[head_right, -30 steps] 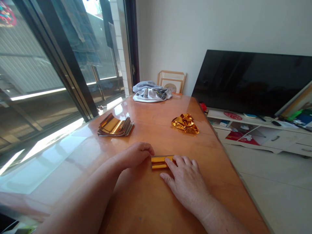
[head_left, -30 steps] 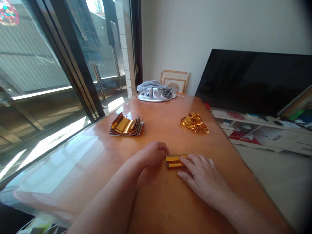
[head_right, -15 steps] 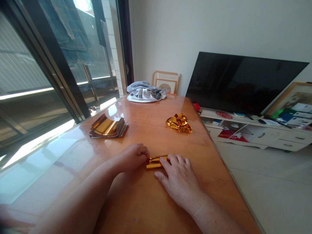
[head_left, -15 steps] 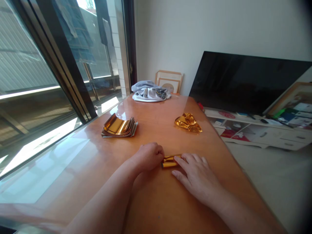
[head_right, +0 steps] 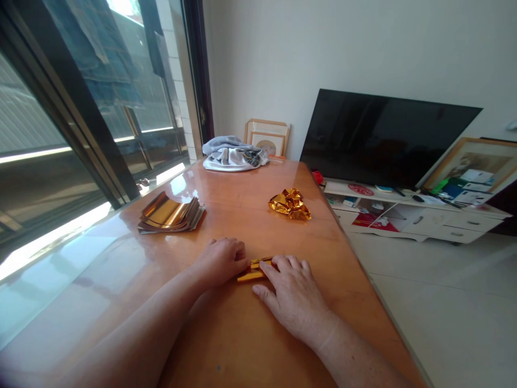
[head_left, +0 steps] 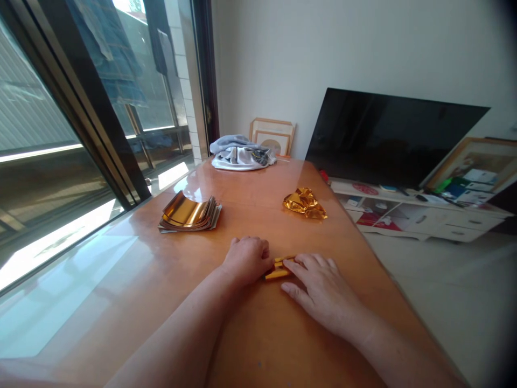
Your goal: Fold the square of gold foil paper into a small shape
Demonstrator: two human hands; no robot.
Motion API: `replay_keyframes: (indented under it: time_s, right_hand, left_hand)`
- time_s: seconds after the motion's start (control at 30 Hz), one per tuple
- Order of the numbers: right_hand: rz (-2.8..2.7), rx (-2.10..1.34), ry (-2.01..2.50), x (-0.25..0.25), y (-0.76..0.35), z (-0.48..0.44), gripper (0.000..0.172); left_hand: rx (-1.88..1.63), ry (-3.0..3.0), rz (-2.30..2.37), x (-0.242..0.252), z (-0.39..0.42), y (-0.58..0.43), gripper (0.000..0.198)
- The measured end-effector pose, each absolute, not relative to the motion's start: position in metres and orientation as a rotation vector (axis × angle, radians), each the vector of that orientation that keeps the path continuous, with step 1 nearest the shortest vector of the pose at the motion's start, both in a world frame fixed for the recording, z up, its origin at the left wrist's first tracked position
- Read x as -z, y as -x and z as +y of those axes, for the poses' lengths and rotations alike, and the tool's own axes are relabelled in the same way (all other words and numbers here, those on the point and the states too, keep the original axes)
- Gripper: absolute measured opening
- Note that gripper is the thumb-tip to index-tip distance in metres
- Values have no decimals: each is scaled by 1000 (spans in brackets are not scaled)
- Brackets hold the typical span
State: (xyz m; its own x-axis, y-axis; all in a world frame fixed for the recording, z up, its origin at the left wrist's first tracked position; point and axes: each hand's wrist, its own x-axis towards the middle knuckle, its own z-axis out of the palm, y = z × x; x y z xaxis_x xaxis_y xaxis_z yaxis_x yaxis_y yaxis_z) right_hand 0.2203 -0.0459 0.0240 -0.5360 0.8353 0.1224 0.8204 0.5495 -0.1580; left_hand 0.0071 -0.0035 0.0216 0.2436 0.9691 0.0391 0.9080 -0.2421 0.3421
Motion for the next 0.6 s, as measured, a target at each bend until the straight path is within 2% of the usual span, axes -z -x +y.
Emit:
replay_keyframes:
  time_s: [0.13, 0.4, 0.6]
  right_hand:
    - [-2516, -224, 1357, -25, -227, -40, 36]
    - [-2189, -254, 1426, -13, -251, -13, 24]
    - [-2165, -347, 1442, -4, -255, -5, 23]
  left_hand:
    - [-398, -2293, 1658, -24, -4, -10, 10]
    - [-382, -2408, 1537, -21, -3, -15, 23]
    - [-457, -2469, 1439, -16, -2, -15, 33]
